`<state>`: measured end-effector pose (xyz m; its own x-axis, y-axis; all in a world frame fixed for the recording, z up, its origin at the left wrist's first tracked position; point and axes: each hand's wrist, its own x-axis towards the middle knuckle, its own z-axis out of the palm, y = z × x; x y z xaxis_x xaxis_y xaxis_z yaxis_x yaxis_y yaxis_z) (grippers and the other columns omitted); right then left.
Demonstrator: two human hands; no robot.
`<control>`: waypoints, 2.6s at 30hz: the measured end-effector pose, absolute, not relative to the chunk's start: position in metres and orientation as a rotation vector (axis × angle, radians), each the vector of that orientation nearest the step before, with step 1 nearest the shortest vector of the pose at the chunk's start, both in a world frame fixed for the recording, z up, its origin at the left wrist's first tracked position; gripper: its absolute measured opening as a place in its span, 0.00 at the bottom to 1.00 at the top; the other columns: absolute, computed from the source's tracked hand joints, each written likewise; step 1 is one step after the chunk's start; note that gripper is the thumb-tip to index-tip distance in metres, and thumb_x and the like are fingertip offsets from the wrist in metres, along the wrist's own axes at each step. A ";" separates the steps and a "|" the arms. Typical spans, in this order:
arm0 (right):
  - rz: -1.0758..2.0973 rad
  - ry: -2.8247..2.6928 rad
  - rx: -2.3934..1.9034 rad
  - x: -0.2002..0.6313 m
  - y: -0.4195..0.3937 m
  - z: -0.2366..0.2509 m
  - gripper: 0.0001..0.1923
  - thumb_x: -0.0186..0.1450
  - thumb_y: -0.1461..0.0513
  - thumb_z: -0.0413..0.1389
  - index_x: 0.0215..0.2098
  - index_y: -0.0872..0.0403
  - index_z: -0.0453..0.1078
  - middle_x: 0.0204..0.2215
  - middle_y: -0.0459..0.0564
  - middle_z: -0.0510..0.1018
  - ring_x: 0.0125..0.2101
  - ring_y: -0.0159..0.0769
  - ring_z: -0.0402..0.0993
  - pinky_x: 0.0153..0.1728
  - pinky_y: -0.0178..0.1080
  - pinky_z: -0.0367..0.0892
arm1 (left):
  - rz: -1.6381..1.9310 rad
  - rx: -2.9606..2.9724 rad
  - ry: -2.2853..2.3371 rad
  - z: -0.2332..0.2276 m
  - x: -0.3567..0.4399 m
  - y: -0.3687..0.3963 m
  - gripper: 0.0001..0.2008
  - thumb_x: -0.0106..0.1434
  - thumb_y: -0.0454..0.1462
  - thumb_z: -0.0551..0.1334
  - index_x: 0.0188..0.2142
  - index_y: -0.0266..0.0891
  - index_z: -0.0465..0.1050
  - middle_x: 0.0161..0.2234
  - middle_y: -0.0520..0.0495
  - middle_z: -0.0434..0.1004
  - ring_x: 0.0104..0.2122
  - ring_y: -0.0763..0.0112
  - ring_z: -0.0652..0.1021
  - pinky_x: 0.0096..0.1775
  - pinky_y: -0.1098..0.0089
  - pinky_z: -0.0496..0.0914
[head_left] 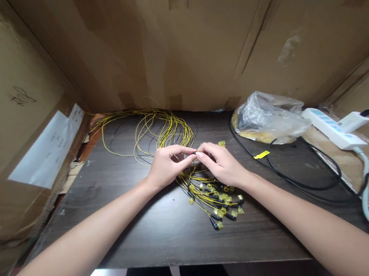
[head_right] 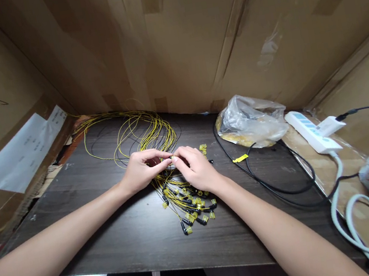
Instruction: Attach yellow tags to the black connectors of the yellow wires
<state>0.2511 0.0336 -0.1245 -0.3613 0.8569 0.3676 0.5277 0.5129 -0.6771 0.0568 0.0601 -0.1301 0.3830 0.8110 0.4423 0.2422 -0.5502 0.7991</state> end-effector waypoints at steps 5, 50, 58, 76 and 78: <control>0.604 -2.089 -1.156 0.251 0.035 -0.125 0.19 0.75 0.59 0.43 0.25 0.51 0.60 0.23 0.47 0.69 0.30 0.38 0.65 0.35 0.41 0.58 | 1.139 2.090 0.880 -0.128 0.058 0.058 0.06 0.63 0.37 0.67 0.36 0.38 0.83 0.28 0.49 0.82 0.22 0.77 0.73 0.26 0.75 0.67; 0.574 -2.063 -1.199 0.250 0.034 -0.128 0.19 0.74 0.59 0.45 0.25 0.52 0.63 0.23 0.46 0.71 0.31 0.38 0.65 0.38 0.42 0.54 | 1.086 2.064 0.902 -0.127 0.056 0.059 0.06 0.63 0.37 0.67 0.37 0.37 0.83 0.28 0.49 0.81 0.22 0.77 0.73 0.26 0.76 0.67; 0.557 -2.112 -1.227 0.251 0.036 -0.131 0.19 0.75 0.59 0.45 0.26 0.53 0.63 0.24 0.46 0.71 0.32 0.38 0.65 0.38 0.42 0.54 | 1.082 2.065 0.907 -0.130 0.055 0.062 0.06 0.63 0.37 0.68 0.38 0.38 0.84 0.29 0.48 0.81 0.26 0.75 0.74 0.27 0.75 0.65; 0.469 -2.036 -1.131 0.251 0.034 -0.129 0.07 0.71 0.60 0.51 0.37 0.53 0.67 0.32 0.48 0.75 0.35 0.39 0.67 0.39 0.43 0.56 | 1.101 2.013 0.941 -0.127 0.056 0.059 0.06 0.62 0.37 0.68 0.37 0.36 0.82 0.28 0.49 0.80 0.23 0.77 0.73 0.27 0.76 0.67; 0.474 -2.027 -1.119 0.251 0.035 -0.129 0.07 0.71 0.60 0.52 0.35 0.52 0.67 0.31 0.48 0.74 0.34 0.38 0.67 0.39 0.42 0.57 | 1.100 2.014 0.930 -0.128 0.055 0.060 0.07 0.62 0.38 0.68 0.37 0.37 0.82 0.29 0.49 0.81 0.24 0.76 0.73 0.27 0.76 0.68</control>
<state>0.2513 0.0345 -0.1288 -0.3287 0.8361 0.4393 0.5543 0.5474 -0.6270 0.0554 0.0600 -0.1277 0.3957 0.8200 0.4135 0.2712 -0.5345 0.8005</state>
